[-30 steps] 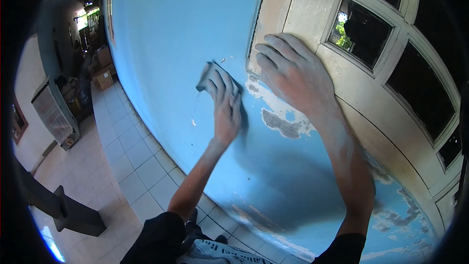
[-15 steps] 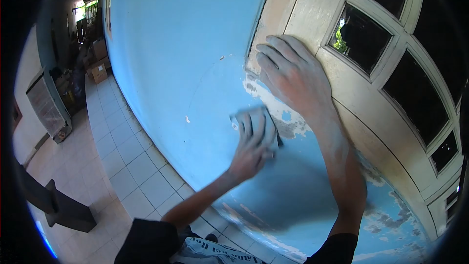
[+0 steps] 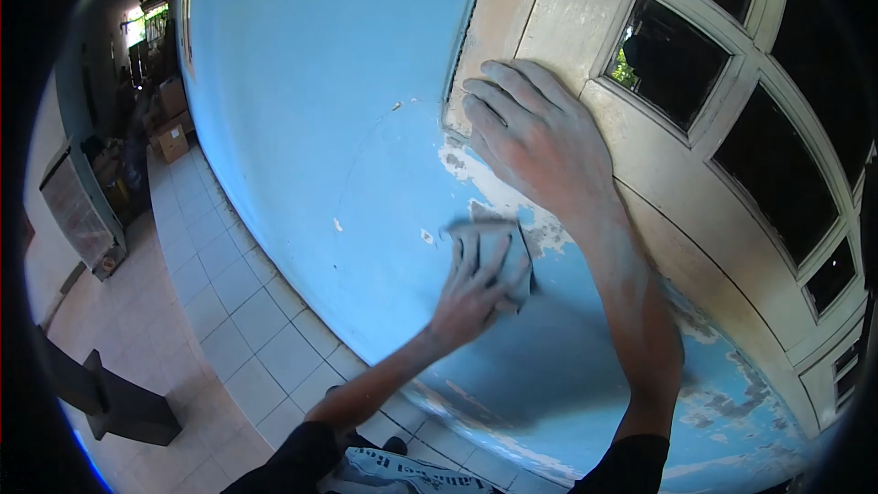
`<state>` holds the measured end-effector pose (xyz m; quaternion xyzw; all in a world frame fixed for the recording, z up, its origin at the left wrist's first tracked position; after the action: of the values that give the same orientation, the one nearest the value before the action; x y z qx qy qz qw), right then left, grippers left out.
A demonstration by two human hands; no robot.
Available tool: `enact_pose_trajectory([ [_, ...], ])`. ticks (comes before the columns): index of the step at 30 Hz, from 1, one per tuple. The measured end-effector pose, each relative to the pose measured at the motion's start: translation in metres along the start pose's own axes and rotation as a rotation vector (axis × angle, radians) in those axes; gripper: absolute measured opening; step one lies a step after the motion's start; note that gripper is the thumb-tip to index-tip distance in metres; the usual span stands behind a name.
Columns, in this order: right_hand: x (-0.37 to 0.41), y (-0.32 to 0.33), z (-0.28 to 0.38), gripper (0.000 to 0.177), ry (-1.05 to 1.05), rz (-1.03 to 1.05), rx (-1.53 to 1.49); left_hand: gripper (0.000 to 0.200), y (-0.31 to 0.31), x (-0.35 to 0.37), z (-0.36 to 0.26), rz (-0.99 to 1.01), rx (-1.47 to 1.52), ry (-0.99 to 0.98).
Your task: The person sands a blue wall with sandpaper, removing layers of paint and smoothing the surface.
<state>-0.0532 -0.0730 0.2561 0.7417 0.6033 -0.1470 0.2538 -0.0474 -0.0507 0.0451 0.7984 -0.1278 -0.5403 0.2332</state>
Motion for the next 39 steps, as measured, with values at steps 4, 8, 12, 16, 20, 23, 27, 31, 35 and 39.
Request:
enact_pose_trajectory([
  [4,0.0,0.002,0.0,0.017,0.001,-0.01,-0.019,0.065,0.068,-0.051,0.024,-0.325,0.035,0.082],
  [8,0.001,0.001,0.0,0.017,-0.022,0.006,-0.027,0.056,0.005,0.012,0.005,-0.09,0.033,0.097],
  [12,0.0,0.001,-0.001,0.017,-0.008,-0.005,-0.015,0.052,0.019,0.018,0.041,-0.193,-0.049,0.104],
  [16,0.0,0.001,-0.002,0.017,-0.022,-0.003,-0.019,0.052,0.087,-0.037,0.075,-0.508,0.011,0.207],
  [20,-0.001,0.002,-0.002,0.016,-0.032,-0.029,-0.016,0.05,0.016,0.018,0.038,-0.217,0.067,0.128],
  [23,0.0,0.004,-0.002,0.016,-0.032,-0.009,-0.023,0.051,0.01,0.022,0.041,-0.056,0.027,0.187],
  [27,-0.001,0.002,-0.002,0.018,-0.033,0.002,-0.01,0.056,0.102,-0.054,0.073,-0.437,0.09,0.151],
  [31,0.001,0.0,-0.001,0.018,-0.032,-0.006,-0.004,0.06,0.077,-0.032,0.078,-0.333,0.012,0.193],
  [35,0.001,0.001,-0.001,0.018,-0.033,-0.003,-0.004,0.066,0.009,0.034,0.075,-0.105,0.037,0.332],
  [39,0.002,-0.001,0.0,0.019,-0.032,0.0,-0.012,0.065,0.077,-0.028,0.085,-0.321,0.061,0.267],
])
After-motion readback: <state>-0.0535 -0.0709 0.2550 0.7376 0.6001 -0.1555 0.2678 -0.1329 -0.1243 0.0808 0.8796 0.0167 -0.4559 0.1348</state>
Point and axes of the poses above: each hand's wrist, its own x-axis away from the middle knuckle, its own y-axis out of the back of the hand, z = x × y, the point moved 8 cm from there along -x, towards the middle knuckle, and after that the axes turned 8 degrees about x, right-handed, at the moved point
